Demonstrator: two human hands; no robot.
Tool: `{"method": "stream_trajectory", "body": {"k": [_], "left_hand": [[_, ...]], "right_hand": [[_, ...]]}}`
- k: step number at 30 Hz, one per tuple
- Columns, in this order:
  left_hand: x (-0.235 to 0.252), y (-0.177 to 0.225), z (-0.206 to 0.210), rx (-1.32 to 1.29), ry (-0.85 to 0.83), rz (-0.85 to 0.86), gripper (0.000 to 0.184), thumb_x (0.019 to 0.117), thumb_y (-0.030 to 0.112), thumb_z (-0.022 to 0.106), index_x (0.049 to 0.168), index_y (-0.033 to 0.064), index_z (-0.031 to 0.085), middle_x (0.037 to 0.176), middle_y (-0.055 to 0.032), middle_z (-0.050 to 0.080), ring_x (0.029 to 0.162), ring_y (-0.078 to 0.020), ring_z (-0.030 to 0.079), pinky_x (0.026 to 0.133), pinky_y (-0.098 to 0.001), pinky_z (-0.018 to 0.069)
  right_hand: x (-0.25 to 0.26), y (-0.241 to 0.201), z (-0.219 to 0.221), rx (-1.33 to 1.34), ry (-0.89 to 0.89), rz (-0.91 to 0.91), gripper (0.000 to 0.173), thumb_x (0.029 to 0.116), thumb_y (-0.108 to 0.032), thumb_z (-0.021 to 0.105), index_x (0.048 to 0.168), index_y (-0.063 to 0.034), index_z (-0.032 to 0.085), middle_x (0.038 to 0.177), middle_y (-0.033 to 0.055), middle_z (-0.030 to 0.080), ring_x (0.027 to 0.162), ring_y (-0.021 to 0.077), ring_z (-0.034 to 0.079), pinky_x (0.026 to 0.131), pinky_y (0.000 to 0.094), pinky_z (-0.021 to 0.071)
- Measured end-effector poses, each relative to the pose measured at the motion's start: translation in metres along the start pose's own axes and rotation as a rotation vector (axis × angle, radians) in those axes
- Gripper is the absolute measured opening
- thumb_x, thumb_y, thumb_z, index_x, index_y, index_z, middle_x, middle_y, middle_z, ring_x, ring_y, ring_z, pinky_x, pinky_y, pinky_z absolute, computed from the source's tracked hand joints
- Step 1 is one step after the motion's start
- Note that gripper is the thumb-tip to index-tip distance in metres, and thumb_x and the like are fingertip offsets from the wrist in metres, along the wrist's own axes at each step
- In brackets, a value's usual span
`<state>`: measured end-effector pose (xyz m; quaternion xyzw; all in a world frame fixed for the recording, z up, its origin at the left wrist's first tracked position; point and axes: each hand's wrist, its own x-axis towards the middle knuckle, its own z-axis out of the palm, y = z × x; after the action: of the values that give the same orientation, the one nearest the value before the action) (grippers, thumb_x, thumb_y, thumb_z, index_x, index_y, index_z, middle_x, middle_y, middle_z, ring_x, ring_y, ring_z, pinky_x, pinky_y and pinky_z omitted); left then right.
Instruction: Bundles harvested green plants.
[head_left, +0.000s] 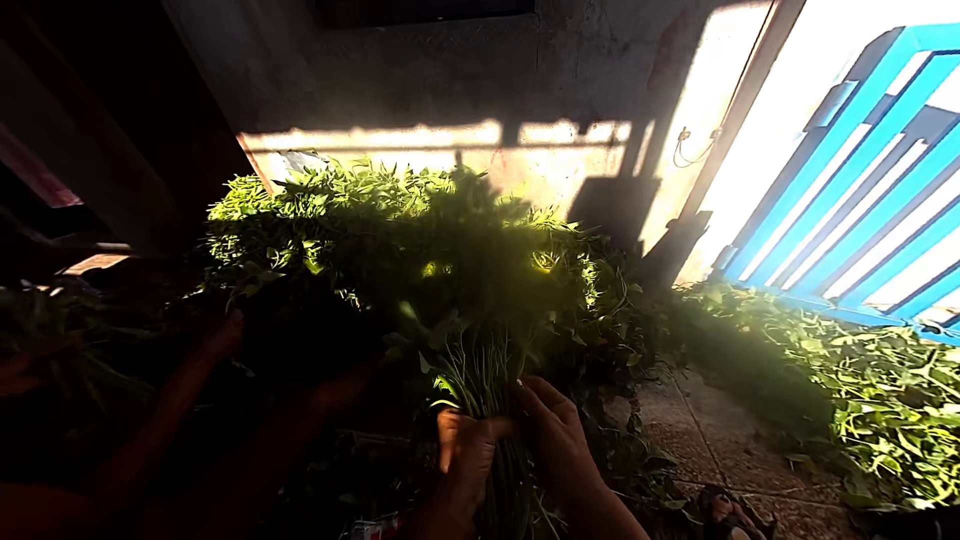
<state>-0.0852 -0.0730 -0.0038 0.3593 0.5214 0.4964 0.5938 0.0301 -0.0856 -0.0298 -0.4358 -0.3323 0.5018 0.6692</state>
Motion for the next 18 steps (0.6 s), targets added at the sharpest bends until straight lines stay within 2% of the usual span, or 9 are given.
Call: {"method": "stream_trajectory", "body": {"k": [3,5,7,9,10,12,14,16,18], "left_hand": [[0.007,0.002,0.001,-0.07,0.06,0.079,0.049,0.0542,-0.017,0.088,0.097,-0.0082,0.066,0.085,-0.0183,0.074,0.077,-0.0248,0.074,0.07,-0.0385,0.0639],[0.015,0.002,-0.002,-0.128,0.064,0.105,0.045,0.0583,-0.019,0.085,0.097,-0.0104,0.065,0.083,-0.0222,0.073,0.073,-0.0294,0.074,0.068,-0.0418,0.0642],[0.017,0.003,-0.004,-0.15,0.05,0.096,0.044,0.06,-0.02,0.083,0.099,-0.0121,0.064,0.084,-0.0254,0.072,0.072,-0.0337,0.074,0.067,-0.0456,0.0649],[0.016,0.005,-0.003,-0.128,0.048,0.085,0.047,0.0579,-0.02,0.084,0.1,-0.0107,0.065,0.086,-0.0235,0.073,0.075,-0.0314,0.074,0.068,-0.0438,0.0642],[0.014,0.006,-0.003,-0.11,0.044,0.076,0.049,0.0573,-0.02,0.085,0.101,-0.0096,0.065,0.087,-0.0222,0.073,0.077,-0.0301,0.073,0.069,-0.0428,0.0639],[0.012,0.009,-0.002,-0.11,0.031,0.061,0.046,0.0588,-0.022,0.083,0.099,-0.0114,0.063,0.083,-0.0245,0.072,0.071,-0.0327,0.073,0.065,-0.0437,0.0641],[0.012,0.01,-0.001,-0.149,0.04,0.065,0.04,0.0622,-0.023,0.081,0.097,-0.0128,0.063,0.079,-0.026,0.071,0.066,-0.0334,0.072,0.06,-0.043,0.0631],[0.017,0.015,-0.004,-0.167,0.133,0.069,0.039,0.0645,-0.019,0.082,0.099,-0.0093,0.065,0.082,-0.0235,0.07,0.068,-0.0313,0.07,0.061,-0.043,0.0616],[0.025,0.032,-0.013,-0.175,0.289,0.084,0.037,0.0658,-0.011,0.086,0.098,-0.0071,0.067,0.084,-0.0219,0.071,0.069,-0.0312,0.07,0.06,-0.0458,0.0615]], "right_hand": [[-0.013,0.007,-0.016,-0.2,-0.058,0.001,0.026,0.0997,-0.022,0.065,0.114,0.0001,0.064,0.088,0.0085,0.067,0.072,0.0159,0.064,0.062,0.0305,0.0552],[-0.021,0.012,-0.033,-0.294,-0.194,0.016,0.026,0.0984,-0.022,0.067,0.113,-0.0007,0.068,0.09,0.0083,0.071,0.077,0.0172,0.069,0.068,0.0326,0.059],[-0.025,0.014,-0.046,-0.329,-0.29,-0.011,0.021,0.0988,-0.019,0.067,0.11,-0.0013,0.072,0.089,0.0069,0.073,0.078,0.0153,0.069,0.071,0.0311,0.0589],[-0.024,0.013,-0.051,-0.355,-0.3,-0.07,0.016,0.0985,-0.014,0.065,0.105,-0.002,0.073,0.083,0.0041,0.071,0.072,0.0111,0.065,0.065,0.0269,0.055],[-0.023,0.011,-0.052,-0.387,-0.29,-0.102,0.015,0.0985,-0.014,0.063,0.102,-0.0032,0.072,0.08,0.0023,0.068,0.069,0.0096,0.062,0.062,0.0252,0.0524],[-0.02,0.005,-0.054,-0.438,-0.306,-0.108,0.016,0.1001,-0.016,0.058,0.102,-0.0044,0.068,0.078,0.0012,0.063,0.066,0.0096,0.059,0.059,0.0253,0.0499],[-0.02,-0.001,-0.055,-0.437,-0.359,-0.031,0.02,0.1035,-0.02,0.051,0.104,-0.0053,0.065,0.072,-0.0003,0.058,0.06,0.0091,0.055,0.055,0.0254,0.0473],[-0.029,0.0,-0.063,-0.46,-0.433,0.036,0.028,0.1065,-0.025,0.042,0.099,-0.0092,0.063,0.068,-0.0039,0.052,0.057,0.0065,0.049,0.053,0.0242,0.0426],[-0.046,0.003,-0.087,-0.531,-0.503,0.038,0.034,0.1082,-0.031,0.035,0.096,-0.0117,0.06,0.07,-0.0045,0.052,0.06,0.0063,0.05,0.057,0.0254,0.0431]]}}
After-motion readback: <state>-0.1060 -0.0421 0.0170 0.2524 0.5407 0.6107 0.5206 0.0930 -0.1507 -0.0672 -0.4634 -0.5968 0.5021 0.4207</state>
